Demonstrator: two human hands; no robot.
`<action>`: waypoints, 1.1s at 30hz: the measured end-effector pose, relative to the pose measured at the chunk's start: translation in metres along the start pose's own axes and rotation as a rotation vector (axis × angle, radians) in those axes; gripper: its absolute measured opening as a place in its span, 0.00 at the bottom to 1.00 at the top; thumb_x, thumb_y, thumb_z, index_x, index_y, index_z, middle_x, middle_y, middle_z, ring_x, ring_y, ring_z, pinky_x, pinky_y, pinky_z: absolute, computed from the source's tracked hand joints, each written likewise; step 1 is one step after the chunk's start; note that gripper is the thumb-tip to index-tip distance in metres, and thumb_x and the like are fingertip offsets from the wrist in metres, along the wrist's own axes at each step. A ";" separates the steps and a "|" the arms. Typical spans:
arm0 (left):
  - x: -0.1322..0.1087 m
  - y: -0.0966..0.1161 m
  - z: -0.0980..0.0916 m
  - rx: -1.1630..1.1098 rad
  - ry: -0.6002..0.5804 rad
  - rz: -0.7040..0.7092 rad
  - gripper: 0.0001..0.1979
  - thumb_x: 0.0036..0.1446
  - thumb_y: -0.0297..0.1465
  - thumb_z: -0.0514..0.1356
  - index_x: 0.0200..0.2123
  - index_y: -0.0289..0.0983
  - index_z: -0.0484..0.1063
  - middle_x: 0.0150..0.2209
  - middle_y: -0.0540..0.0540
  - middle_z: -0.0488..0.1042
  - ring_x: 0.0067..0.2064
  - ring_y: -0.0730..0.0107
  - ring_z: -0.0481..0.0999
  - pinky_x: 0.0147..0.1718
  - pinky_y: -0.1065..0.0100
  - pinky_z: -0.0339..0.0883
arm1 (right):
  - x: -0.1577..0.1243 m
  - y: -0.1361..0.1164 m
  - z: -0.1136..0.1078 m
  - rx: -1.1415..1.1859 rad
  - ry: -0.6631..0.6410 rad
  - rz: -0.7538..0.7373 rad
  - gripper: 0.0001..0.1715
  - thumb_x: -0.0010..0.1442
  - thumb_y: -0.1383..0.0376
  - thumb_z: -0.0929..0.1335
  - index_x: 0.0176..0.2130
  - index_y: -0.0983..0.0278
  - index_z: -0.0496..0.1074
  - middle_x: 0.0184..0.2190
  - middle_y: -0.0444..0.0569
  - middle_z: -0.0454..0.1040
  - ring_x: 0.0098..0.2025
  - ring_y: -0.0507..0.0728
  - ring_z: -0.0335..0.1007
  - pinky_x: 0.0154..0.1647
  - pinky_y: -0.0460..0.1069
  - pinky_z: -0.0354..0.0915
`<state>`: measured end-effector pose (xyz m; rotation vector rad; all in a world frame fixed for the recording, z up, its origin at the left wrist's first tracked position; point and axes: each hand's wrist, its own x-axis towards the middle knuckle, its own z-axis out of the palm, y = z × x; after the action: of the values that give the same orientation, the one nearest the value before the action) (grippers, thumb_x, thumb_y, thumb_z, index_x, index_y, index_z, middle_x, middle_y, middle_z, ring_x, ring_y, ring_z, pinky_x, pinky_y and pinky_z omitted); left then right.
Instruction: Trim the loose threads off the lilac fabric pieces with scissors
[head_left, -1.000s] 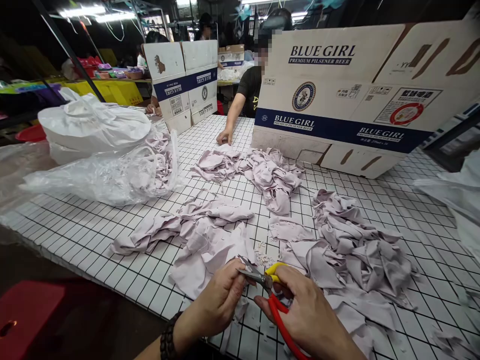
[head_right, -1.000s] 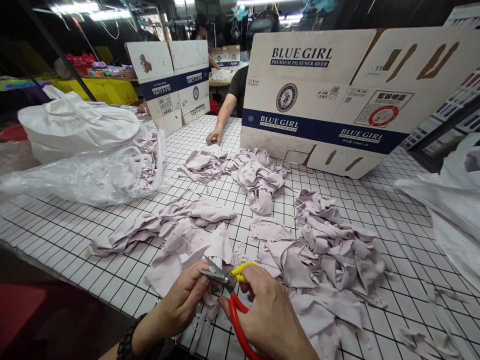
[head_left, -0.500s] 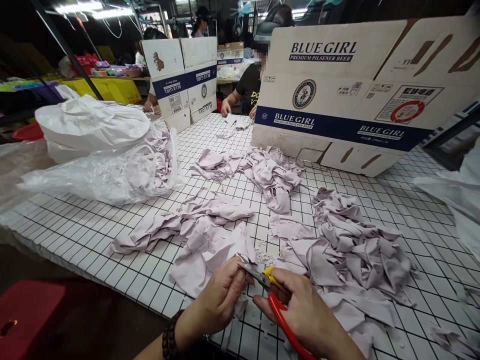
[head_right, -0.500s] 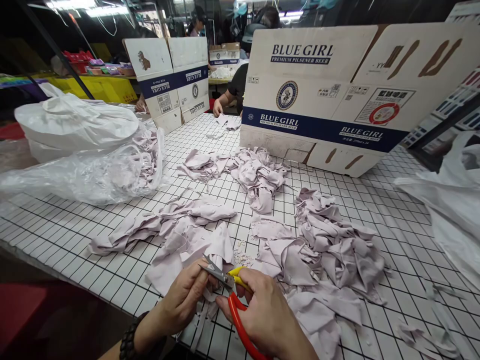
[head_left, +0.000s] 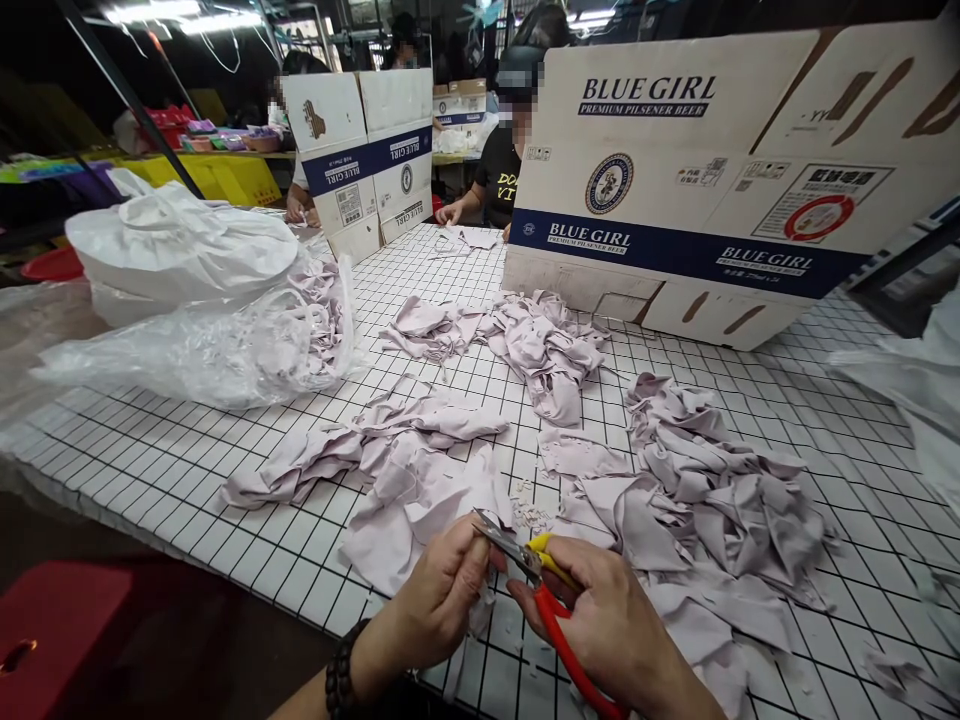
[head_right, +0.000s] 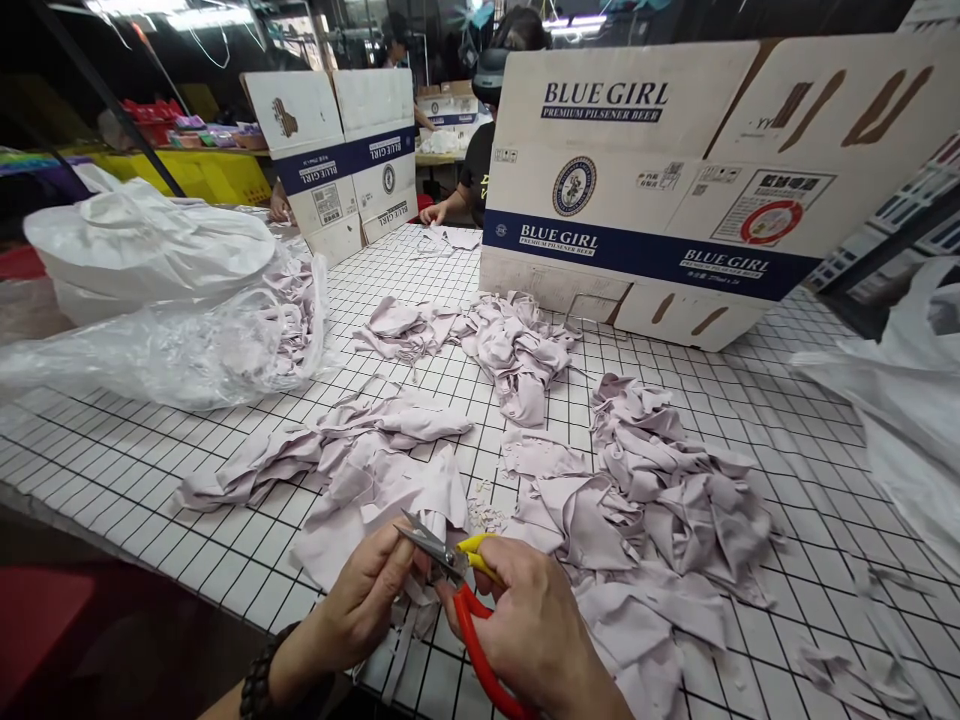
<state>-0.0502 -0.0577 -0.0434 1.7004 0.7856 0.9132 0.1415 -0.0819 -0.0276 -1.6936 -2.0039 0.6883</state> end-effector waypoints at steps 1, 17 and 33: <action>0.000 0.000 0.000 -0.008 -0.001 -0.009 0.15 0.71 0.33 0.43 0.35 0.37 0.65 0.32 0.48 0.64 0.33 0.71 0.64 0.35 0.69 0.59 | 0.000 0.000 0.000 0.000 0.007 -0.008 0.26 0.55 0.53 0.67 0.21 0.60 0.48 0.17 0.39 0.56 0.21 0.50 0.51 0.21 0.45 0.49; -0.001 0.004 -0.002 -0.095 0.007 -0.091 0.17 0.70 0.37 0.44 0.32 0.37 0.65 0.30 0.49 0.63 0.32 0.70 0.64 0.34 0.68 0.60 | -0.001 0.006 0.006 0.202 -0.114 0.112 0.27 0.53 0.54 0.69 0.19 0.61 0.48 0.16 0.38 0.51 0.21 0.49 0.46 0.21 0.46 0.45; 0.041 0.020 -0.035 -0.485 0.212 0.042 0.13 0.65 0.39 0.55 0.33 0.36 0.68 0.28 0.49 0.67 0.28 0.73 0.67 0.27 0.72 0.65 | 0.027 0.019 0.053 0.601 0.120 0.586 0.32 0.38 0.57 0.77 0.43 0.62 0.68 0.36 0.48 0.75 0.38 0.62 0.72 0.42 0.55 0.65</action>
<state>-0.0585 -0.0128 -0.0090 1.2132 0.6030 1.2157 0.1199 -0.0575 -0.0808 -1.8544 -1.0393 1.1987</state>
